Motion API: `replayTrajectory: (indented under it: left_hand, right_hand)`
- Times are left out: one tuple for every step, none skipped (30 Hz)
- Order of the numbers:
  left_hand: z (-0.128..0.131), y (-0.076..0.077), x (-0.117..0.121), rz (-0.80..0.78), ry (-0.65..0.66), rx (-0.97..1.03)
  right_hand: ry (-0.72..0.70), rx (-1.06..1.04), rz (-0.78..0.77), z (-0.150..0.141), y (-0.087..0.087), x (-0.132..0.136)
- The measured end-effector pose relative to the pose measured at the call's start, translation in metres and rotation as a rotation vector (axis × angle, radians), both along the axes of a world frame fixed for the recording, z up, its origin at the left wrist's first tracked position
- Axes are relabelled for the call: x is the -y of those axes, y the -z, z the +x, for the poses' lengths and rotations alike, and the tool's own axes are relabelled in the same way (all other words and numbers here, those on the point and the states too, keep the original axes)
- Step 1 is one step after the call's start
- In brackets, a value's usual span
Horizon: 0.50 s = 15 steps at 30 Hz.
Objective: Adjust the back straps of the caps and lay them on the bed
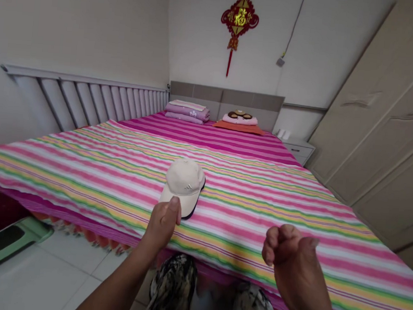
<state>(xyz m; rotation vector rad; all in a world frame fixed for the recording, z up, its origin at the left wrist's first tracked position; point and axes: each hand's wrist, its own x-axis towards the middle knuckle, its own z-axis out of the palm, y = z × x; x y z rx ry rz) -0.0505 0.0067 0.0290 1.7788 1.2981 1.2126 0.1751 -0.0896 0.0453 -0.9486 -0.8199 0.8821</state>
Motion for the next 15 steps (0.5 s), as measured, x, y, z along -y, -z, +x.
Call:
replayTrajectory:
  left_hand:
    - [0.002,-0.006,-0.001,0.018,0.008,0.002]
    - [0.005,-0.01,-0.003,0.032,0.02,0.005]
    - [0.007,-0.013,-0.003,0.045,0.032,0.008]
    - [0.008,-0.016,-0.004,0.056,0.042,0.012]
    - [0.01,-0.018,-0.003,0.064,0.048,0.015]
    - [0.01,-0.02,-0.003,0.071,0.049,0.019]
    - [0.01,-0.021,-0.003,0.074,0.046,0.022]
    - [0.01,-0.022,-0.003,0.075,0.04,0.024]
    - [0.008,-0.023,-0.004,0.074,0.033,0.025]
    - [0.007,-0.021,-0.006,0.073,0.025,0.023]
    - [0.005,-0.018,-0.009,0.071,0.012,0.019]
    - [0.002,-0.013,-0.014,0.062,-0.01,0.014]
    - [-0.001,-0.005,-0.021,0.042,-0.036,0.011]
    - [-0.004,0.005,-0.029,0.012,-0.074,0.011]
    - [-0.008,0.017,-0.037,-0.038,-0.12,0.022]
  right_hand:
    - [0.017,0.008,0.014,0.001,-0.006,-0.001]
    - [0.037,0.016,0.027,0.001,-0.011,-0.001]
    - [0.059,0.025,0.04,0.001,-0.015,-0.001]
    - [0.082,0.033,0.053,0.001,-0.018,-0.002]
    - [0.1,0.039,0.065,0.001,-0.021,-0.001]
    - [0.112,0.042,0.076,0.001,-0.024,-0.001]
    - [0.119,0.043,0.083,0.001,-0.026,-0.001]
    - [0.122,0.04,0.086,0.002,-0.027,0.0]
    - [0.124,0.034,0.086,0.002,-0.028,0.0]
    - [0.125,0.027,0.087,0.003,-0.028,0.0]
    - [0.122,0.029,0.085,0.003,-0.026,0.0]
    - [0.119,0.049,0.079,0.003,-0.023,-0.001]
    - [0.104,0.095,0.06,0.003,-0.019,-0.003]
    - [0.073,0.169,0.028,0.002,-0.012,-0.006]
    - [0.019,0.259,-0.018,0.001,-0.003,-0.01]
